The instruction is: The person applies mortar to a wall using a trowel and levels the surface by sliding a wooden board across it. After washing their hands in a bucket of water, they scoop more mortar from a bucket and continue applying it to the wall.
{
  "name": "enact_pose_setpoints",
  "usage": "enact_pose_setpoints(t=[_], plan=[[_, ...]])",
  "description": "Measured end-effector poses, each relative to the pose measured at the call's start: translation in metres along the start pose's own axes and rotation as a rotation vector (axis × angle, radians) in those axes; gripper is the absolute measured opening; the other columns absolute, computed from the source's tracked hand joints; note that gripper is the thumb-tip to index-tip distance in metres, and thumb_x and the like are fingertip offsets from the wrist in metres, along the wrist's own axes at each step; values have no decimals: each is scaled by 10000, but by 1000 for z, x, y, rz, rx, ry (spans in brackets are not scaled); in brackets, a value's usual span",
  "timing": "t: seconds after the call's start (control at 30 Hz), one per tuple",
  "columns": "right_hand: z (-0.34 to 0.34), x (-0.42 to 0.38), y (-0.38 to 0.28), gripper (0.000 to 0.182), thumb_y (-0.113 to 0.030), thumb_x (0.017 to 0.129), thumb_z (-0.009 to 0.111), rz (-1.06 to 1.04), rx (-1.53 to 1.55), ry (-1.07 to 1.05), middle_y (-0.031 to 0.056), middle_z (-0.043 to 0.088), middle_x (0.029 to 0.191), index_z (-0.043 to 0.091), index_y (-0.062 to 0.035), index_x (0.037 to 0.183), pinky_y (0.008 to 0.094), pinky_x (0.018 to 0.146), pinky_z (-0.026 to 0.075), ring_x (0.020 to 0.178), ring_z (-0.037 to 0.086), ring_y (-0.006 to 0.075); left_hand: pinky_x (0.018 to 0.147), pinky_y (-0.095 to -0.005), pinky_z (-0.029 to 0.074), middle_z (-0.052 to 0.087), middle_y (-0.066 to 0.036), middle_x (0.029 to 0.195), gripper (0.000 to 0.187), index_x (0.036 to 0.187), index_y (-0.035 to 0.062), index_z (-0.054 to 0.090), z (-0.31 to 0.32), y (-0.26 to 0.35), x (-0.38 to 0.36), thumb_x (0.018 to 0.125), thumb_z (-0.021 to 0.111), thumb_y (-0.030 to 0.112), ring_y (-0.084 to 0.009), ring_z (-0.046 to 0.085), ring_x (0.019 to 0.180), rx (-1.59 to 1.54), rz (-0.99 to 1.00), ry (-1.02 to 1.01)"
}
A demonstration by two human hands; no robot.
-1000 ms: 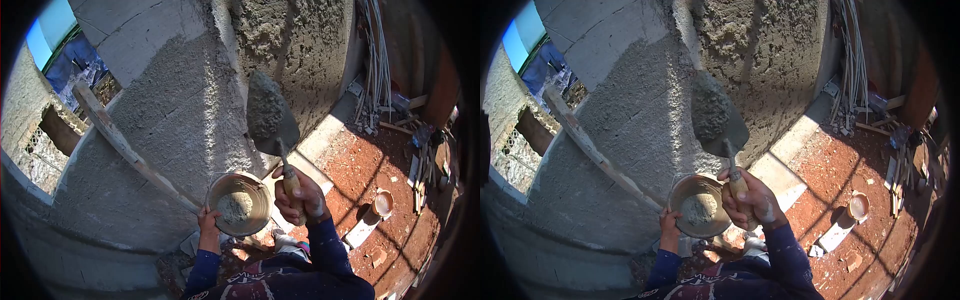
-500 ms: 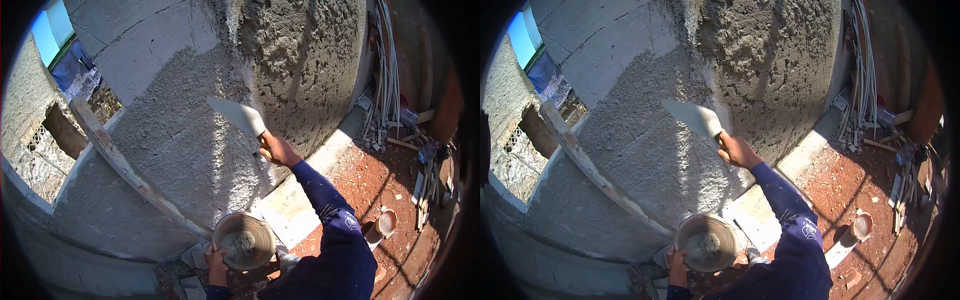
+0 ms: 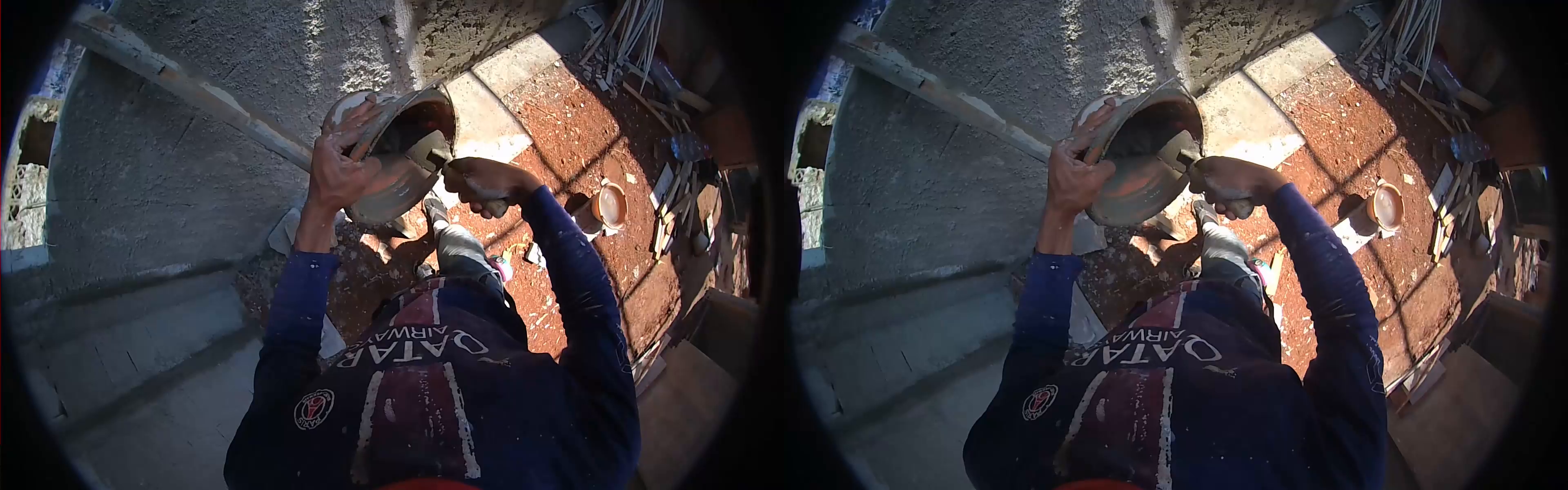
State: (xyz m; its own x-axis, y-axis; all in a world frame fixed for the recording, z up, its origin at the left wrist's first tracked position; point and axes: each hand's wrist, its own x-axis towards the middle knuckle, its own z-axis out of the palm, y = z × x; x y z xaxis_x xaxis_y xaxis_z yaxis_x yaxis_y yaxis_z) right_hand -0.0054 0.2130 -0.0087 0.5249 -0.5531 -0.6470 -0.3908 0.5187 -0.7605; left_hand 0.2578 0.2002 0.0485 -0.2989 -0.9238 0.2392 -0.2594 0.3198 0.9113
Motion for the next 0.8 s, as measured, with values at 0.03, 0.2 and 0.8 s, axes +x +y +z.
enact_pose_setpoints(t=[0.03,0.2,0.8], plan=[[10,-9,1,180,-196,930,489,38,228,-64,8,497,639,487,-60,1048,233,350,436,454,491,88,1083,-336,344,536,-195,1352,604,1234,-88,578,-1,5,2,635,590,-7,-247,461,1295,10,22,-7],[76,-23,29,323,-133,909,536,-131,738,-389,61,454,693,448,-42,1207,224,313,375,404,398,83,875,-271,458,624,-129,1203,618,1251,-73,574,-2,-13,-2,633,566,-68,-170,577,1068,-65,-54,-20],[-55,-80,-192,517,-91,881,560,-1380,604,293,65,458,790,314,-55,1334,257,365,412,498,478,114,692,-323,537,664,-87,1014,501,1092,-16,633,-39,-103,7,642,486,-177,-208,649,845,-693,-457,607]])
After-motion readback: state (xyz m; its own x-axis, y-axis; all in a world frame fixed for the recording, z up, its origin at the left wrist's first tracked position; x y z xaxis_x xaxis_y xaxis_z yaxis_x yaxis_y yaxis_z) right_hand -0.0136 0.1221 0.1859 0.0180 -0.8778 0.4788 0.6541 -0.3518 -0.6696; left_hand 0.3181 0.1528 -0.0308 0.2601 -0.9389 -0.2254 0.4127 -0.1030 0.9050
